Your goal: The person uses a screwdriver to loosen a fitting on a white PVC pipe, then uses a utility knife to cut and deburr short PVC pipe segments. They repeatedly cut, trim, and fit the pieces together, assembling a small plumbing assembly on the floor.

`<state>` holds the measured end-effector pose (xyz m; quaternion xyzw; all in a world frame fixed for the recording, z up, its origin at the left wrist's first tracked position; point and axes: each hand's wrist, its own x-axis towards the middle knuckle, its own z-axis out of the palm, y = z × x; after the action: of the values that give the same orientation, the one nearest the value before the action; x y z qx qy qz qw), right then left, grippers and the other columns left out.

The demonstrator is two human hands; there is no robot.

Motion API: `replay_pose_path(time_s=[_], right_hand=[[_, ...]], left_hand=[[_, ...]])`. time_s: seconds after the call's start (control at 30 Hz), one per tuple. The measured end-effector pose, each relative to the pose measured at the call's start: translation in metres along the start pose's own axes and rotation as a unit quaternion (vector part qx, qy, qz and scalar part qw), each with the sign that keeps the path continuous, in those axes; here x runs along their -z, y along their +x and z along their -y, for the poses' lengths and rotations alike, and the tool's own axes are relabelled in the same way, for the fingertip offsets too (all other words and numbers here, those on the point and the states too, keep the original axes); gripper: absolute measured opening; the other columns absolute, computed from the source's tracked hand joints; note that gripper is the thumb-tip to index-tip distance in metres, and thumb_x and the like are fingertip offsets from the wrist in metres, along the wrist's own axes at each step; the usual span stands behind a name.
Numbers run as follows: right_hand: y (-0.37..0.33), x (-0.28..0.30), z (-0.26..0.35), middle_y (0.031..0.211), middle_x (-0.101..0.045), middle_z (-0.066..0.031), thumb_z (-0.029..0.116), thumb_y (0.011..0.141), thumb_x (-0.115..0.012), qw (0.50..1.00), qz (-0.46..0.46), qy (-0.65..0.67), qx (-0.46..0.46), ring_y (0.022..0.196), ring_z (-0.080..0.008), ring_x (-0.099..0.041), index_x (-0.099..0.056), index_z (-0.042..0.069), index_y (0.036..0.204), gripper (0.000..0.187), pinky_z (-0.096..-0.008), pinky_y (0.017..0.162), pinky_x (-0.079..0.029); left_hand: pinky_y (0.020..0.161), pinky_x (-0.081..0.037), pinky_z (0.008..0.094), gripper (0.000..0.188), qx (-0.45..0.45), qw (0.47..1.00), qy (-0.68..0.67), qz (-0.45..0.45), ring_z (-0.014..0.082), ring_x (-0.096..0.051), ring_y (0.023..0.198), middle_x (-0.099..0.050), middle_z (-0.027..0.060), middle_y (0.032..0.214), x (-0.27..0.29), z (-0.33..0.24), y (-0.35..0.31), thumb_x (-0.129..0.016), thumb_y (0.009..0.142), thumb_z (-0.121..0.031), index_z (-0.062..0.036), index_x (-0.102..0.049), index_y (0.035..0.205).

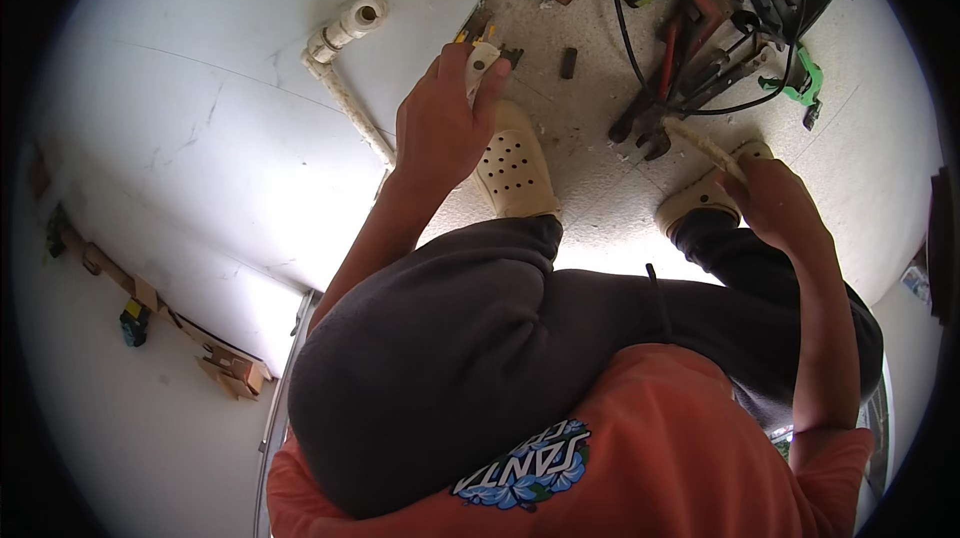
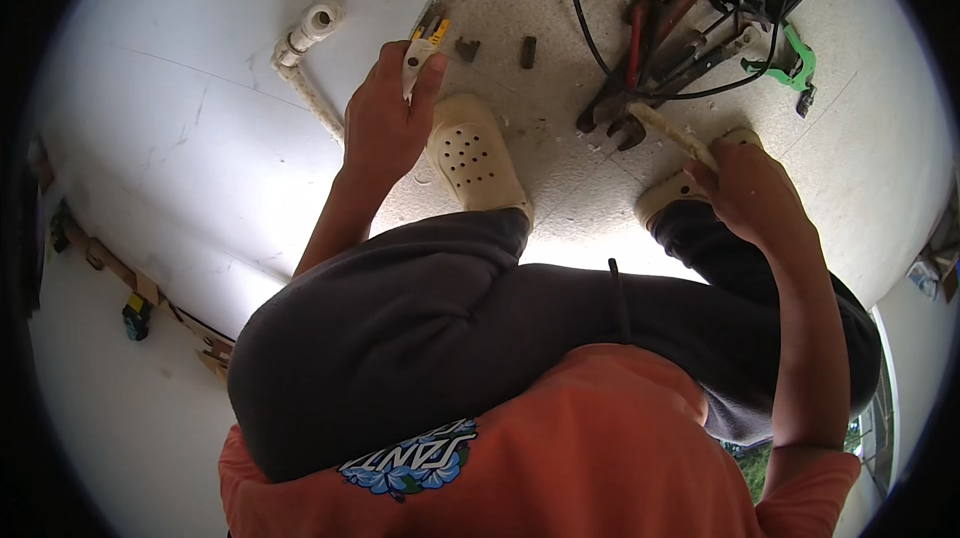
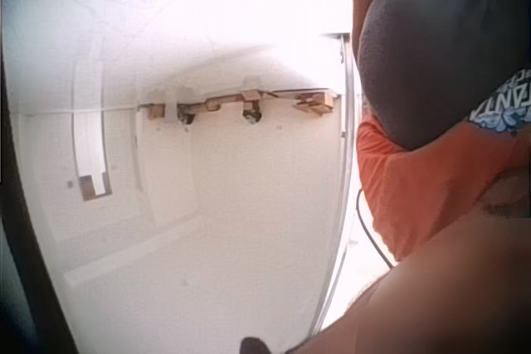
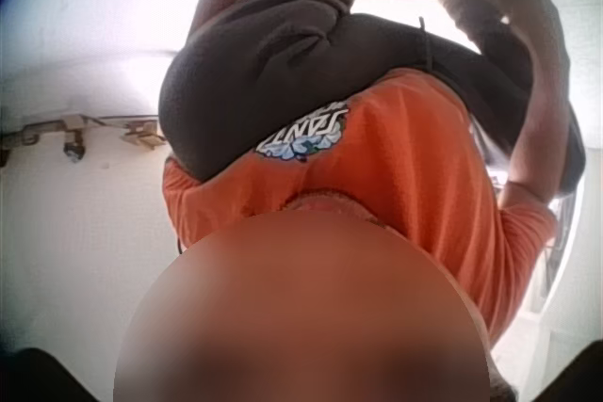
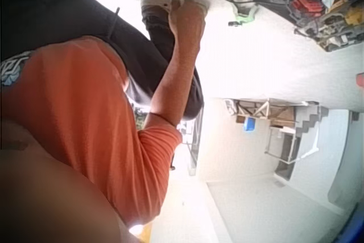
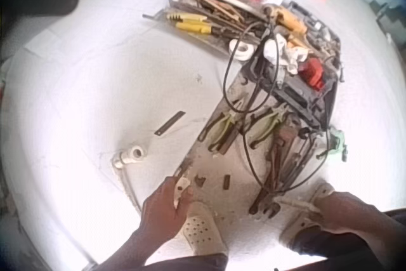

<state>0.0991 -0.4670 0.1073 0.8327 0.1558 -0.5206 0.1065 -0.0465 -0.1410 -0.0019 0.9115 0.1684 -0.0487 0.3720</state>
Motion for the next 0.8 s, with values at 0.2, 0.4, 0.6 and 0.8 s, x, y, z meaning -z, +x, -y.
replay_pose_path(time_s=[0.2,0.4,0.6,0.8], right_hand=[[0.0,0.0,0.003,0.084,-0.07,-0.0219,0.041,0.102,-0.061,1.0,-0.004,0.004,-0.002,0.082,-0.039,-0.071,-0.068,-0.001,0.098,0.042,-0.0498,0.076,-0.054],[0.001,-0.002,0.002,0.085,-0.071,-0.0222,0.04,0.102,-0.061,1.0,0.002,-0.004,0.001,0.082,-0.0402,-0.071,-0.069,-0.001,0.096,0.042,-0.0499,0.076,-0.054],[0.001,-0.005,0.001,0.083,-0.071,-0.022,0.04,0.102,-0.062,1.0,-0.002,-0.006,0.014,0.081,-0.0396,-0.071,-0.069,0.0,0.096,0.041,-0.0497,0.076,-0.054],[0.003,-0.004,0.004,0.083,-0.07,-0.0222,0.039,0.102,-0.062,1.0,0.007,-0.005,-0.001,0.081,-0.0399,-0.071,-0.068,-0.001,0.096,0.041,-0.0498,0.076,-0.054]], left_hand=[[0.068,-0.054,0.0444,0.047,0.206,0.962,-0.166,0.063,0.0395,-0.07,0.074,-0.067,0.0219,0.075,-0.011,0.018,0.024,-0.051,0.107,-0.044,0.0033,-0.052,0.106],[0.07,-0.053,0.0446,0.052,0.209,0.964,-0.153,0.057,0.0385,-0.071,0.076,-0.067,0.0231,0.079,-0.018,0.029,0.029,-0.046,0.109,-0.047,0.0045,-0.052,0.111],[0.07,-0.053,0.0465,0.052,0.199,0.97,-0.126,0.066,0.041,-0.071,0.076,-0.067,0.025,0.077,-0.014,0.025,0.03,-0.047,0.109,-0.046,0.0053,-0.051,0.113],[0.065,-0.053,0.0516,0.04,0.129,0.989,-0.061,0.037,0.0453,-0.068,0.071,-0.068,0.0243,0.074,-0.021,0.024,0.027,-0.054,0.106,-0.04,-0.0007,-0.051,0.11]])
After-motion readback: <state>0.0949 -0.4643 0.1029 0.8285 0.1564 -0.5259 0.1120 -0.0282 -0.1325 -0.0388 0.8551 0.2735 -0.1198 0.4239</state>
